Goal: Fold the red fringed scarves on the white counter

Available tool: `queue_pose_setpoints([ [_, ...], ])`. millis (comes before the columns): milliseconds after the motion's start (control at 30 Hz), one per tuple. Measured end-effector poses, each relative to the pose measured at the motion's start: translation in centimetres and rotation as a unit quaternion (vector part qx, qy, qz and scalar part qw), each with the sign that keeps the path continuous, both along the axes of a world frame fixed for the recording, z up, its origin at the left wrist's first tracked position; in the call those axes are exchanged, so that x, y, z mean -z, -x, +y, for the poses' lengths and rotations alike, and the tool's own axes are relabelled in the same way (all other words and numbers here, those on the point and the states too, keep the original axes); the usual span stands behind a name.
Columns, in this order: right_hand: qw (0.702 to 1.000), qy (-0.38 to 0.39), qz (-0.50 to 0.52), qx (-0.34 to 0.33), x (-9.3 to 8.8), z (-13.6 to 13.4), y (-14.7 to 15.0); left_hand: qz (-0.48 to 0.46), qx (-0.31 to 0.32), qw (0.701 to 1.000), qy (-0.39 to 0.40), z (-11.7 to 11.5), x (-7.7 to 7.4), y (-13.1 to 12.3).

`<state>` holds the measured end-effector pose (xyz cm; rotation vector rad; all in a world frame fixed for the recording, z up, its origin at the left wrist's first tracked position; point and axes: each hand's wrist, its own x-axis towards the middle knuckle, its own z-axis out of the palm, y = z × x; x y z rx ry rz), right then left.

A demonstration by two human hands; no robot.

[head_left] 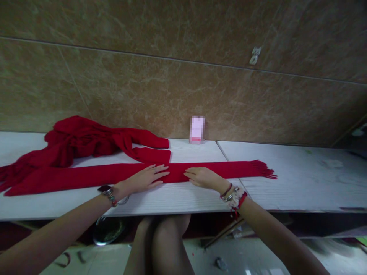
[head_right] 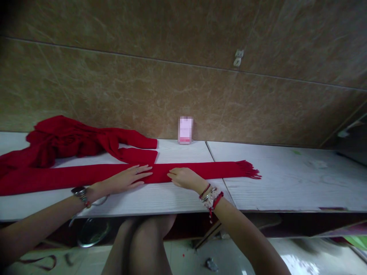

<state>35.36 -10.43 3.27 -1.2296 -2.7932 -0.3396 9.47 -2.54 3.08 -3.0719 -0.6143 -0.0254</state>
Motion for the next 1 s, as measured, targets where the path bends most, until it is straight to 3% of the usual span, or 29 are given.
queue_pose_setpoints([
  [233,0.999,-0.010,-0.043,0.003,-0.6,-1.0,-0.1,0.012,0.002,1.000,0.010,-0.2,0.3,-1.1],
  [600,0.995,-0.024,0.058,0.080,0.8,-1.0,-0.6,-0.012,0.051,0.998,-0.029,0.5,1.0,-1.4],
  [833,0.995,-0.024,0.082,0.050,1.8,-1.2,-1.3,0.041,0.043,0.998,0.014,-0.3,0.7,-1.1],
  [1000,0.992,-0.006,0.124,0.027,2.2,-1.6,-1.7,0.018,0.049,0.998,0.046,-1.0,0.5,-0.8],
])
